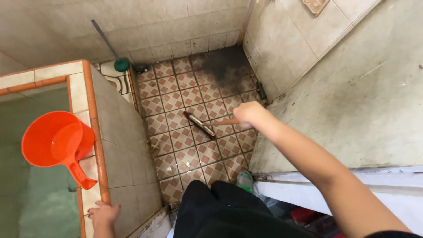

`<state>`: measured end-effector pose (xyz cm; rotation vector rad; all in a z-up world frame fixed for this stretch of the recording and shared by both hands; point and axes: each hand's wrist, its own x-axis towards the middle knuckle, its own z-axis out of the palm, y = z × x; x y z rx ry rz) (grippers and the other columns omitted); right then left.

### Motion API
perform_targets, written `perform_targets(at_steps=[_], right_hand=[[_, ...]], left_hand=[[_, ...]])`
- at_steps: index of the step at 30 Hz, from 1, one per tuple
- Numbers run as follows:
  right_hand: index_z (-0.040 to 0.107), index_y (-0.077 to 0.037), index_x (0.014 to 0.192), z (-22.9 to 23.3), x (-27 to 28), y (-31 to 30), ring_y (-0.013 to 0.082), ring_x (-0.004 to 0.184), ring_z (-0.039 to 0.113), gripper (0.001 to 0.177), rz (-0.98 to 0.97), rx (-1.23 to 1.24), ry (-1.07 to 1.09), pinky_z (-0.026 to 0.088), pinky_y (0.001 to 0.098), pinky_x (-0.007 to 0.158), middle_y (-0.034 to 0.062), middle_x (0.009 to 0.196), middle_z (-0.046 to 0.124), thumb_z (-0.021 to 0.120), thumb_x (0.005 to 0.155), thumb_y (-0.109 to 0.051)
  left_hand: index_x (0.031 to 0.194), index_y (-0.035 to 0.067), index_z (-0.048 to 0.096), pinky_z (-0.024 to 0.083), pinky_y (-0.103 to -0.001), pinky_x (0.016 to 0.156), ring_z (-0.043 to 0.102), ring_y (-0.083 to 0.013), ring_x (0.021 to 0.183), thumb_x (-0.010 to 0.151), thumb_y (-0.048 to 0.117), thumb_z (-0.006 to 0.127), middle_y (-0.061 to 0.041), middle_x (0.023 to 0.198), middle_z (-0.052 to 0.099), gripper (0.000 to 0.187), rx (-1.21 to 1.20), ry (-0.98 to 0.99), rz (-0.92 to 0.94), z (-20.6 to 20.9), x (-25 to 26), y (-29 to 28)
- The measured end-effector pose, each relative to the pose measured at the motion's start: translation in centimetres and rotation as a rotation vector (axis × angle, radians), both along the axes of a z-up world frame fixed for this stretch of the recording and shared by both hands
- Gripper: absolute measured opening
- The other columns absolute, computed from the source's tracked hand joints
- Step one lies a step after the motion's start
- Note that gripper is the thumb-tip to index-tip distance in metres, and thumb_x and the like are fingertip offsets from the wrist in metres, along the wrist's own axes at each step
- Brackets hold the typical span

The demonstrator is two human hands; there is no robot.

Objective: Cleaning the bathroom floor by scrubbing with a squeegee broom and rinsing with water from a basin.

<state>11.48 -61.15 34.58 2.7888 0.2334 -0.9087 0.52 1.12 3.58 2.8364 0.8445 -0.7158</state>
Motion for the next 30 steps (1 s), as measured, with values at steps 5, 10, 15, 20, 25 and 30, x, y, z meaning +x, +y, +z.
perform_targets(at_steps=[5, 10, 15, 20, 25, 30], right_hand=[[0.077, -0.006, 0.108, -3.7, 3.3, 5.4, 0.0276, 0.097, 0.075, 0.029, 0.047, -0.022, 0.116, 0.060, 0.0423, 0.079, 0.0128, 0.106, 0.078, 0.077, 0.080, -0.012], [0.081, -0.009, 0.108, -8.4, 6.1, 10.5, 0.0258, 0.098, 0.075, 0.030, 0.067, -0.040, 0.193, 0.059, 0.0406, 0.079, 0.0091, 0.106, 0.081, 0.078, 0.078, -0.013], [0.080, -0.015, 0.112, -19.5, 9.5, 14.0, 0.0294, 0.102, 0.074, 0.026, 0.140, 0.142, -0.080, 0.060, 0.0462, 0.081, 0.0089, 0.110, 0.078, 0.073, 0.089, -0.024], [0.079, -0.022, 0.112, -11.5, 10.5, 17.7, 0.0275, 0.101, 0.074, 0.033, 0.071, 0.010, 0.148, 0.059, 0.0423, 0.082, 0.0052, 0.111, 0.078, 0.082, 0.080, -0.029], [0.079, -0.023, 0.105, -11.5, 12.8, 16.7, 0.0268, 0.094, 0.074, 0.029, 0.167, -0.015, 0.176, 0.060, 0.0408, 0.079, 0.0044, 0.105, 0.079, 0.083, 0.076, -0.020], [0.079, -0.018, 0.087, -13.2, 15.3, 16.2, 0.0244, 0.085, 0.072, 0.013, 0.119, -0.086, 0.294, 0.057, 0.0378, 0.073, 0.0054, 0.092, 0.077, 0.080, 0.076, -0.025]], left_hand=[[0.164, 0.006, 0.021, 0.042, -0.059, 0.112, 0.033, -0.0596, 0.143, 0.072, 0.057, 0.081, -0.043, 0.157, 0.024, 0.121, -0.008, 0.057, 0.010, 0.7, 0.2, 0.0], [0.162, 0.008, 0.025, 0.047, -0.057, 0.109, 0.044, -0.0574, 0.137, 0.073, 0.057, 0.079, -0.043, 0.150, 0.036, 0.115, -0.067, 0.039, -0.038, 1.1, 0.0, 1.1], [0.163, 0.012, 0.028, 0.050, -0.054, 0.110, 0.058, -0.0490, 0.132, 0.081, 0.059, 0.069, -0.035, 0.145, 0.052, 0.103, -0.099, 0.128, -0.110, 2.6, 0.2, 1.5], [0.161, 0.011, 0.026, 0.049, -0.054, 0.109, 0.054, -0.0466, 0.136, 0.078, 0.060, 0.071, -0.034, 0.149, 0.045, 0.106, -0.061, 0.127, -0.106, 2.8, -0.3, 0.8], [0.162, 0.008, 0.021, 0.048, -0.052, 0.107, 0.051, -0.0505, 0.133, 0.076, 0.058, 0.074, -0.039, 0.150, 0.038, 0.113, -0.039, 0.098, -0.104, 2.5, -0.8, 0.2], [0.162, 0.009, 0.023, 0.049, -0.051, 0.108, 0.050, -0.0483, 0.135, 0.075, 0.056, 0.075, -0.035, 0.150, 0.039, 0.111, -0.070, 0.122, -0.067, 3.3, -0.5, -0.3]])
